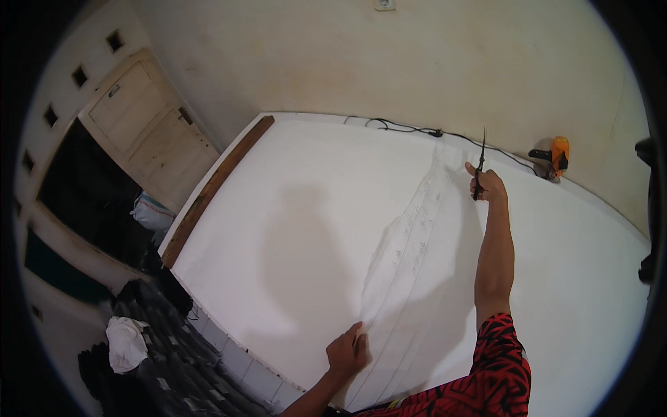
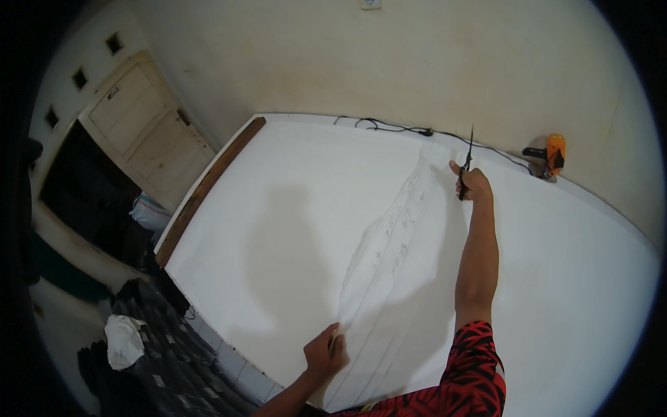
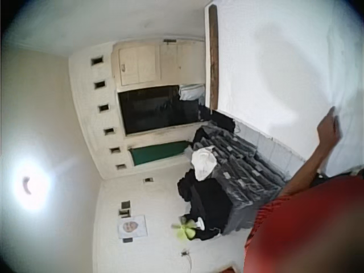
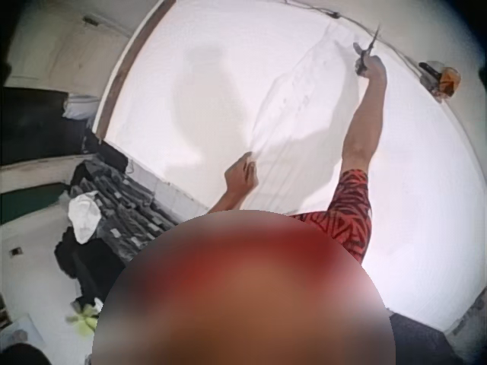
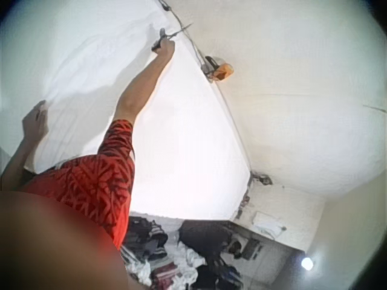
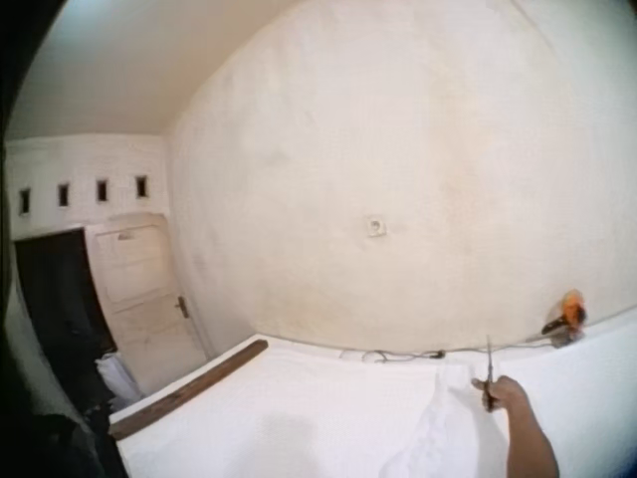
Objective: The person lays a large white fabric on a table, smooths it, and uses scissors to cut along a marked line. They then fold the cut piece and place it aside.
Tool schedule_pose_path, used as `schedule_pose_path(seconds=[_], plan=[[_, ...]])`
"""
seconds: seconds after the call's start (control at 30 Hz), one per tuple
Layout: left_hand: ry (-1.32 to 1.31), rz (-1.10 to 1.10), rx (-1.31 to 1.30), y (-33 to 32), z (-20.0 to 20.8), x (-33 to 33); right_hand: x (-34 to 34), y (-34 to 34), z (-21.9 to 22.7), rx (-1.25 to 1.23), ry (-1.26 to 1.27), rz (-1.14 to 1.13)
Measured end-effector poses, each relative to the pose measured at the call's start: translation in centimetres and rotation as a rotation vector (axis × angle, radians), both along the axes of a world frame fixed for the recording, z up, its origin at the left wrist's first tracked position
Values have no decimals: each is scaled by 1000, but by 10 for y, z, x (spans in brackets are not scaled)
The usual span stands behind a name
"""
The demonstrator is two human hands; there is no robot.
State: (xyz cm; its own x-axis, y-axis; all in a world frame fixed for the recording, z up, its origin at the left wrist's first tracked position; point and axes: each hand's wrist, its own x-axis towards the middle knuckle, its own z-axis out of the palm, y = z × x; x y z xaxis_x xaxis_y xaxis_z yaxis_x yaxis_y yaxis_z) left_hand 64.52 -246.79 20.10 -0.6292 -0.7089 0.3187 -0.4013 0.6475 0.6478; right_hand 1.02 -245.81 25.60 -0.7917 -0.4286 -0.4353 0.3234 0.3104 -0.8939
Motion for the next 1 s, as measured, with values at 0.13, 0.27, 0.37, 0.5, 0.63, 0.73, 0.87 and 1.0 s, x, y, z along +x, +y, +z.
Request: schedule_pose_path(seconds=[0.13, 0.27, 0.37, 0.5, 0.63, 0.73, 0.87, 1.0], plan=[[58, -16, -117, -1, -5, 0, 32, 17, -3, 9, -32, 38], [58, -37, -97, -1, -6, -1, 63, 27, -17, -149, 15, -80], [20, -24, -32, 1, 0, 1, 121, 69, -23, -136, 214, -1], [-73, 65, 439, -4, 11, 2, 292, 170, -17, -33, 157, 87], [-157, -72, 833, -18, 20, -15, 511, 255, 7, 346, 162, 56], [-96, -100, 1047, -28, 27, -40, 622, 269, 11, 630, 340, 101], [-130, -91, 847, -33, 54, -58, 679, 254, -4, 806, 514, 46], [112, -335, 629, -16, 108, -27, 692, 236, 6, 785, 673, -38]])
